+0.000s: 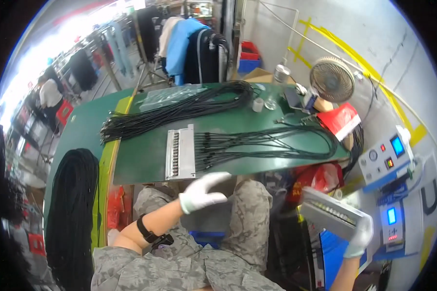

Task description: Processing and organizing electrical wire bundles using a specialized fixture on a manufacturing floor.

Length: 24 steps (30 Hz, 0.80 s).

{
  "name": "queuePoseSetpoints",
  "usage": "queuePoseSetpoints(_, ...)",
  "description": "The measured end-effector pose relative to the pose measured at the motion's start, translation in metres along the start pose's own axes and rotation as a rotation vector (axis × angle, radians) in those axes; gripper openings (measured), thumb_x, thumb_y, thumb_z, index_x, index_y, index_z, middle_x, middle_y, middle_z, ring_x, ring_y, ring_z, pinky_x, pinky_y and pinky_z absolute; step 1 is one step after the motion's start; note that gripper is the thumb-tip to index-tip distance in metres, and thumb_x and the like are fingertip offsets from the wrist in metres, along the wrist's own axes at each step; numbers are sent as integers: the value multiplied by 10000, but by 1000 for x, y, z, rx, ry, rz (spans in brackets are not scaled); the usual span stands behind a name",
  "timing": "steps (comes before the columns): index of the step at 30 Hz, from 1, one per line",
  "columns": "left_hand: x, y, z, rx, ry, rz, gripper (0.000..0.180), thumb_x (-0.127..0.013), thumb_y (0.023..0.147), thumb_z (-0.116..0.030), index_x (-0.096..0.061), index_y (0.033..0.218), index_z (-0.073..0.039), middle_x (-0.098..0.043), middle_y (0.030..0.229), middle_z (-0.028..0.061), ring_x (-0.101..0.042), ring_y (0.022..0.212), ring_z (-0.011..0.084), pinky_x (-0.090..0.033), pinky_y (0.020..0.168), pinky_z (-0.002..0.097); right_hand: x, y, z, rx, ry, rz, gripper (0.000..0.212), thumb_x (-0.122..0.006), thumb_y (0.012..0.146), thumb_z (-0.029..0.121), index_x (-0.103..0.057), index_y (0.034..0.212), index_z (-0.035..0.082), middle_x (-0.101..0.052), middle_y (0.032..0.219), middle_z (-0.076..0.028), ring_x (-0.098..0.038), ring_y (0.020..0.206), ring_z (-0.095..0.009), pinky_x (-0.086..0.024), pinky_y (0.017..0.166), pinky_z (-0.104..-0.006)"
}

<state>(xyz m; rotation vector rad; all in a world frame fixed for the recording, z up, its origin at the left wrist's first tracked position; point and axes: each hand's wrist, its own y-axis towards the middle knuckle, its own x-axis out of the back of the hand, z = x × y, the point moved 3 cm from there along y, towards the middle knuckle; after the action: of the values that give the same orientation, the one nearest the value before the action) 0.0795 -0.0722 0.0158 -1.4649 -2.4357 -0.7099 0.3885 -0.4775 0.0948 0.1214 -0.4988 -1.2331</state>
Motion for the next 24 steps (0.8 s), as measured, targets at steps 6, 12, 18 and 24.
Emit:
queuePoseSetpoints(6, -24, -8, -4, 158, -857, -11, 613, -724, 820, -182, -454, 1342, -7, -517, 1327, 132, -476, 1233, 212, -391, 1022, 343, -250, 33, 91, 19, 187, 631, 264, -509, 958, 232, -617, 977, -8, -624, 930, -21, -559, 870, -104, -445, 801, -279)
queuePoseSetpoints(12, 47, -36, 37, 280, -1065, -363, 443, -687, 834, -58, -545, 1250, -4, -617, 1169, 89, -580, 1078, 163, -468, 926, 302, -444, 45, 149, 468, -301, 918, 437, -610, 869, 346, -556, 1165, 30, -641, 1028, -139, -605, 947, -222, -477, 837, -327)
queuePoseSetpoints(18, 59, -49, 83, 463, -1014, -458, 326, -716, 812, -77, -633, 1119, -9, -667, 1039, 62, -616, 955, 142, -501, 848, 288, -602, 2, 140, 672, -698, 1348, 637, -546, 836, 538, -536, 1261, 64, -580, 1229, -169, -541, 1153, -326, -422, 969, -402)
queuePoseSetpoints(24, 63, -54, 79, 478, -748, -450, 380, -766, 765, -116, -644, 1109, -10, -675, 1029, 58, -616, 922, 124, -498, 836, 277, -636, -12, 172, 758, -1080, 1364, 641, -509, 833, 596, -612, 1165, 57, -615, 1160, -176, -571, 1097, -333, -446, 924, -394)
